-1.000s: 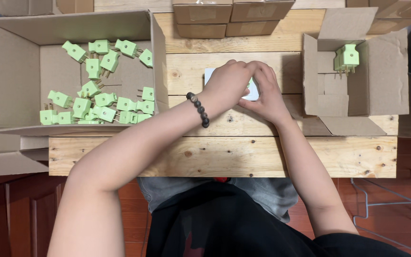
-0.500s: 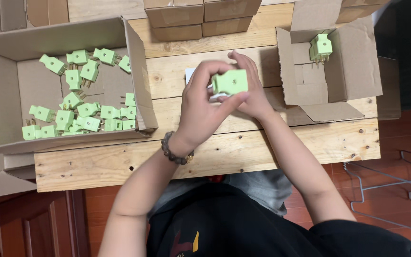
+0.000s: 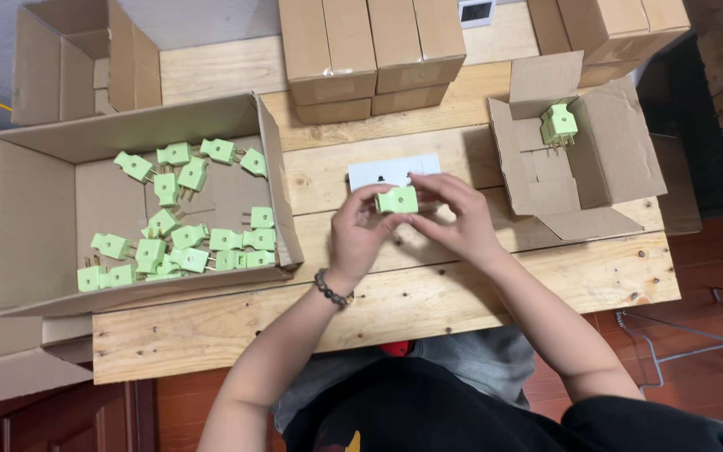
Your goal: The person picks up green electrical plugs one by one from a large cardboard box, inserts them into a white wall socket to check them, and then places the plugs into a smaller cardboard box on the right.
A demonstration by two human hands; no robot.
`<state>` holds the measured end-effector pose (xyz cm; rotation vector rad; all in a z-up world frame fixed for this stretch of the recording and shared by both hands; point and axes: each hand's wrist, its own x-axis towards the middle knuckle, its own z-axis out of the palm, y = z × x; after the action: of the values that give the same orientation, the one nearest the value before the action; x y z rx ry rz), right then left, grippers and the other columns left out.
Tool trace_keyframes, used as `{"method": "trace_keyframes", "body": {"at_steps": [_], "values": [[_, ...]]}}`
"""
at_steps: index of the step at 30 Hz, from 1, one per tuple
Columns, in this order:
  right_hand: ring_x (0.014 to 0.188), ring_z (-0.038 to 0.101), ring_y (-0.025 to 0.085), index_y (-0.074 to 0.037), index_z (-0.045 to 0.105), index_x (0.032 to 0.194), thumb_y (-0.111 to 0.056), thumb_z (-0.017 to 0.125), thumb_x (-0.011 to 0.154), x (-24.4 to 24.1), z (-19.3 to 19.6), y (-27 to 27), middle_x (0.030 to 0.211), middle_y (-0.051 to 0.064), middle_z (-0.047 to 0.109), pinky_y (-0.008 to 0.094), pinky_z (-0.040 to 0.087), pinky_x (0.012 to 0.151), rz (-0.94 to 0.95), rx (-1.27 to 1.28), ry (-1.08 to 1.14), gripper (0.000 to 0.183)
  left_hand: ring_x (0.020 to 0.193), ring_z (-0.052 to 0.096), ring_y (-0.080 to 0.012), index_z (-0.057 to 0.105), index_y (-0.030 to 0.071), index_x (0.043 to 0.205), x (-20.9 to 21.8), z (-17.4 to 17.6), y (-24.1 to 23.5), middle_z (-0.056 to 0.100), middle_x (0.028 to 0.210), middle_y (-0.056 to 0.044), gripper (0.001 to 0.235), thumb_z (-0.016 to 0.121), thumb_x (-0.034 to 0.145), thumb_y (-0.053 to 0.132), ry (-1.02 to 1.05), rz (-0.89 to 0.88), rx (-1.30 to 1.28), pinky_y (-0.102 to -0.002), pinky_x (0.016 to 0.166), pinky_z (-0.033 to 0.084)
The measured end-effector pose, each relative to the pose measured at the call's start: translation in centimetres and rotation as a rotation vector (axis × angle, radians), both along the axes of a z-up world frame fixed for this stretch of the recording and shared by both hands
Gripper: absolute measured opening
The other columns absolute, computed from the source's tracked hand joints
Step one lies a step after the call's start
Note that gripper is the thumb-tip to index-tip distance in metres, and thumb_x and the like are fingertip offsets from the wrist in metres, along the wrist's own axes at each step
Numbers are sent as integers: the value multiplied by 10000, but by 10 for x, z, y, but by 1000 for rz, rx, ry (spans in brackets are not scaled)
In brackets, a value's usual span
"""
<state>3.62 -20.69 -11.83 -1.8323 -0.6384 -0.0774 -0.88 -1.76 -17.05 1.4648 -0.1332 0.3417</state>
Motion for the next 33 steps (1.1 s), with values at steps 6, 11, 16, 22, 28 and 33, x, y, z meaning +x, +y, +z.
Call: {"method": "trace_keyframes", "body": {"at_steps": [6, 11, 16, 22, 28, 33], "values": [[1016, 756, 376, -50, 773, 1165, -85, 899, 746, -22, 69, -19, 1090, 153, 767, 515, 589, 939, 9, -219, -18, 439, 958, 717, -197, 685, 61, 1325, -6, 3, -10, 722, 1167, -88, 560, 810, 905, 411, -204, -22, 258, -329, 830, 619], [1103, 708, 325, -38, 770, 1219, -131, 986, 919, 9, 139, -99, 1085, 104, 745, 443, 523, 1067, -297, -457, -281, 381, 919, 701, -203, 743, 77, 1240, -8, 8, -12, 706, 1111, -84, 378, 704, 1006, 371, -177, -72, 217, -302, 767, 624], [875, 720, 345, 134, 754, 1163, -29, 973, 979, 62, 107, -127, 934, 208, 703, 419, 569, 903, -394, -561, -281, 329, 884, 673, -200, 744, 78, 1196, -4, 13, -9, 686, 1052, -76, 242, 627, 1076, 252, -161, -37, 219, -321, 751, 604], [757, 715, 286, -148, 762, 938, -672, 792, 925, 118, 3, -150, 805, 53, 748, 406, 504, 558, -540, -1322, 35, 524, 886, 657, -177, 723, 22, 1181, -6, 17, -8, 655, 1117, -102, 293, 535, 1108, 235, -113, -83, 281, -250, 703, 583], [687, 729, 268, -144, 722, 860, -635, 730, 880, 133, -32, -149, 816, 54, 724, 368, 525, 524, -537, -1570, -154, 492, 905, 660, -167, 737, 42, 1163, -4, 14, -9, 665, 1111, -82, 273, 548, 1103, 230, -52, -87, 275, -242, 732, 568], [674, 728, 204, -192, 734, 863, -256, 649, 861, 143, -41, -151, 789, -12, 723, 294, 445, 527, -510, -1735, -50, 107, 862, 650, -153, 743, 47, 1148, -3, 14, -9, 664, 1088, -74, 261, 551, 1101, 218, -34, -87, 276, -238, 693, 558]]}}
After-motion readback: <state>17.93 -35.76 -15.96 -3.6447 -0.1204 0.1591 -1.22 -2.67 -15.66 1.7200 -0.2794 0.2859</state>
